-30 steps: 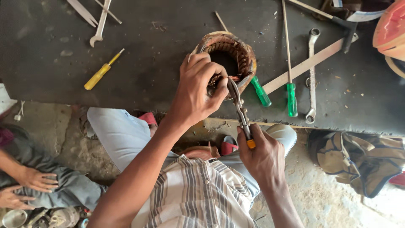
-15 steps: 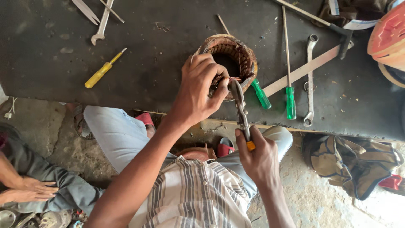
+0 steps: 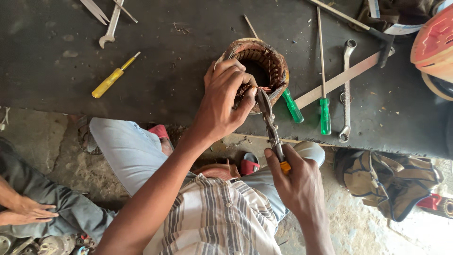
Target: The person uses pliers to pull and adjust copper windings inside a motor stator. They repeatedly grip and tug at the wires, occasionally rotating the stator to access different sections.
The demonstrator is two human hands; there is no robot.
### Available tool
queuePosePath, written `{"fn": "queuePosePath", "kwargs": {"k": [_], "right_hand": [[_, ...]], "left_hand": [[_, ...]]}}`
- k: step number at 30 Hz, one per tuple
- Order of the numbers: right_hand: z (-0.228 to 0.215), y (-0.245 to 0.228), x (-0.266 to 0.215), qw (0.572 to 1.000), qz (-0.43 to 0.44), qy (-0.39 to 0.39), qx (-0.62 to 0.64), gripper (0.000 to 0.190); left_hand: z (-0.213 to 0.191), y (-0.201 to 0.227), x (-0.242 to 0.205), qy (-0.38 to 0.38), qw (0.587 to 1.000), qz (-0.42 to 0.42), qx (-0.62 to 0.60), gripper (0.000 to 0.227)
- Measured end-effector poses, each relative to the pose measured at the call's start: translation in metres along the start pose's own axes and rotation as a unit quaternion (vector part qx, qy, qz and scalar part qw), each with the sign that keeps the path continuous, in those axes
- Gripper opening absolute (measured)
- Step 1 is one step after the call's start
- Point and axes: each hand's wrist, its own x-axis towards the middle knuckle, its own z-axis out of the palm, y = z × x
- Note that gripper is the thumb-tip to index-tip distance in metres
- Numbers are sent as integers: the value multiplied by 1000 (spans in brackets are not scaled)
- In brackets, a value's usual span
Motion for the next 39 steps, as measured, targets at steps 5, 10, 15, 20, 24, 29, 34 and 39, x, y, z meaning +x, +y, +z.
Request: {"fn": "queuePosePath", "kwargs": {"k": [5,10,15,20,24,29,34,39], "right_hand": [[-3,-2,0,999,-18,9,-34,32],[3,7,3,997,-49,30,-58,32],[18,18,12,993,-58,58,-81,32],[27,29,14,984,-131,116,-26,22],[36,37,20,981,-140,135,-18,23],[40,45,17,983,-127,130,16,23],[35,56,4,995,-38,79,43,24],[31,69,-14,991,-39,112,58,21]], "left_hand": [[0,-2,0,-1,1000,-7,-4,9],[-1,-4,-1,-1,1000,-6,-15,10],[0,-3,0,7,1000,-4,-13,10],[1,-3,0,8,1000,-1,1,11],[3,-4,-1,9,1000,4,-7,10],[2,-6,-4,8,1000,8,-7,10],[-4,-7,-5,2,998,11,-57,16],[-7,-6,-5,-32,998,13,-54,21]]}}
